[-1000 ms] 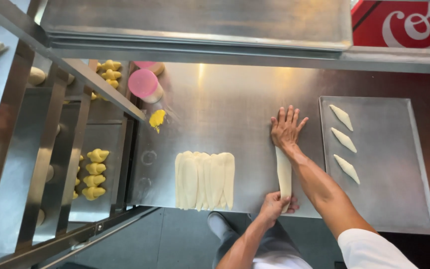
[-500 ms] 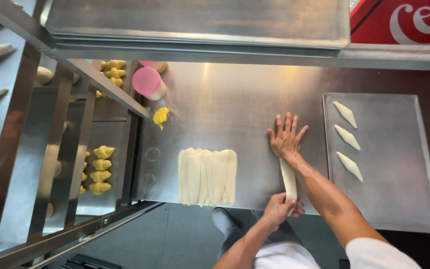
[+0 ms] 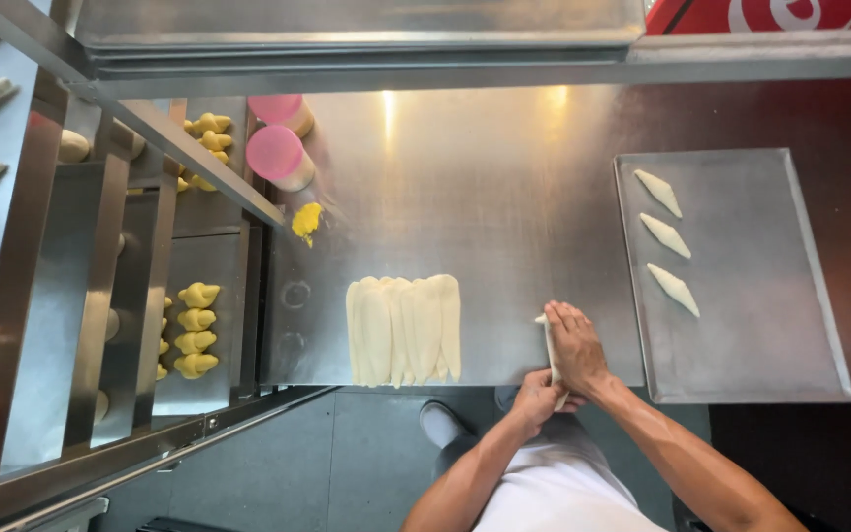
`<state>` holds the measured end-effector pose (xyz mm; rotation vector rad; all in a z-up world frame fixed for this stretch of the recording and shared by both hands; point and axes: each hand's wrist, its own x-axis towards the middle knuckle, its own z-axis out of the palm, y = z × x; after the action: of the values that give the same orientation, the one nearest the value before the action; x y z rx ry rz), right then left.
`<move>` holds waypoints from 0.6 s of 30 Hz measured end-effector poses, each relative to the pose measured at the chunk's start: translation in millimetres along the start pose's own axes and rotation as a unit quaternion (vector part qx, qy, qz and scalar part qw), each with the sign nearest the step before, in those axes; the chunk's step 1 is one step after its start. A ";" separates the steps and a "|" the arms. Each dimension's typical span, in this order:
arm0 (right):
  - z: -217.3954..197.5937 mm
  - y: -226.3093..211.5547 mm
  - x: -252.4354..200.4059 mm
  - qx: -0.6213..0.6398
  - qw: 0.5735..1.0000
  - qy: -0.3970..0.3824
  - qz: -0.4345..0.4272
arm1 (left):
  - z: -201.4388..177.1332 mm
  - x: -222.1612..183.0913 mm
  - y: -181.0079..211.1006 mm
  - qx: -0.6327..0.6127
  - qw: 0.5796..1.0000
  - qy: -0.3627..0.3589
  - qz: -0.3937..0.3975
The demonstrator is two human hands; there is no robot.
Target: Shaping pre-cut dough strips into pointed rolls and arranging them on a baking tray.
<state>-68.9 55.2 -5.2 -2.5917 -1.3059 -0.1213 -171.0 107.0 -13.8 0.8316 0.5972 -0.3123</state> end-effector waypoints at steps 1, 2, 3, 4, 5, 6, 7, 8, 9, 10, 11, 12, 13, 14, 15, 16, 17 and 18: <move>1.3 9.7 8.4 0.000 1.000 0.002 -0.004 | 2.3 -0.4 12.2 -0.001 1.000 0.002 0.004; 2.8 20.6 18.0 0.040 0.999 -0.027 0.021 | 5.1 0.5 25.1 0.007 1.000 -0.001 0.016; 4.1 31.7 26.8 0.081 0.994 -0.059 0.047 | 8.6 0.9 37.2 0.012 1.000 -0.002 0.026; -10.2 28.8 45.2 0.082 0.994 -0.060 0.043 | 9.7 8.0 51.0 0.010 1.000 0.001 0.029; -23.4 24.6 64.2 0.090 0.995 -0.024 0.043 | 9.4 14.7 65.1 0.005 0.999 0.009 0.044; -36.3 20.1 82.8 0.098 0.994 0.013 0.043 | 8.7 21.3 78.6 -0.001 0.998 0.018 0.060; -21.5 28.8 88.7 0.102 0.994 0.010 0.041 | 4.6 36.1 75.2 -0.002 0.998 0.022 0.059; -6.2 36.7 94.3 0.103 0.993 -0.008 0.048 | -0.5 50.4 71.3 0.007 0.998 0.036 0.048; 9.5 41.8 97.9 0.104 0.993 -0.027 0.057 | -7.0 62.1 66.0 0.016 0.998 0.049 0.035; 8.0 36.6 97.5 0.109 0.992 -0.030 0.056 | -4.9 58.8 64.7 0.015 0.998 0.053 0.032; 5.5 34.0 102.4 0.120 0.990 0.000 0.078 | -1.8 59.2 67.0 0.009 0.997 0.065 0.031; 2.9 30.4 106.3 0.131 0.986 0.030 0.099 | 1.0 58.6 68.6 0.004 0.997 0.076 0.030; 12.2 27.8 117.4 0.133 0.986 0.023 0.099 | -0.5 64.1 54.8 0.000 0.996 0.081 0.026; 21.5 24.4 127.2 0.088 0.993 0.022 0.081 | -1.9 68.4 40.1 -0.008 0.996 0.088 0.031; 30.5 24.8 148.4 0.040 0.997 0.034 0.061 | -5.6 81.6 34.6 -0.009 0.995 0.090 0.047; 29.2 26.8 167.7 0.039 0.997 0.040 0.059 | -2.6 73.8 40.5 -0.007 0.995 0.089 0.053; 27.6 28.4 179.3 0.056 0.995 0.038 0.072 | 2.8 61.8 40.4 -0.016 0.995 0.087 0.049; 26.9 29.9 190.6 0.074 0.993 0.037 0.086 | 7.5 50.0 39.8 -0.026 0.995 0.085 0.045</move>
<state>68.1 193.6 -2.3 -2.5337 -1.0216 -0.0862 -109.4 125.2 -16.5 0.8370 0.7209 -0.1428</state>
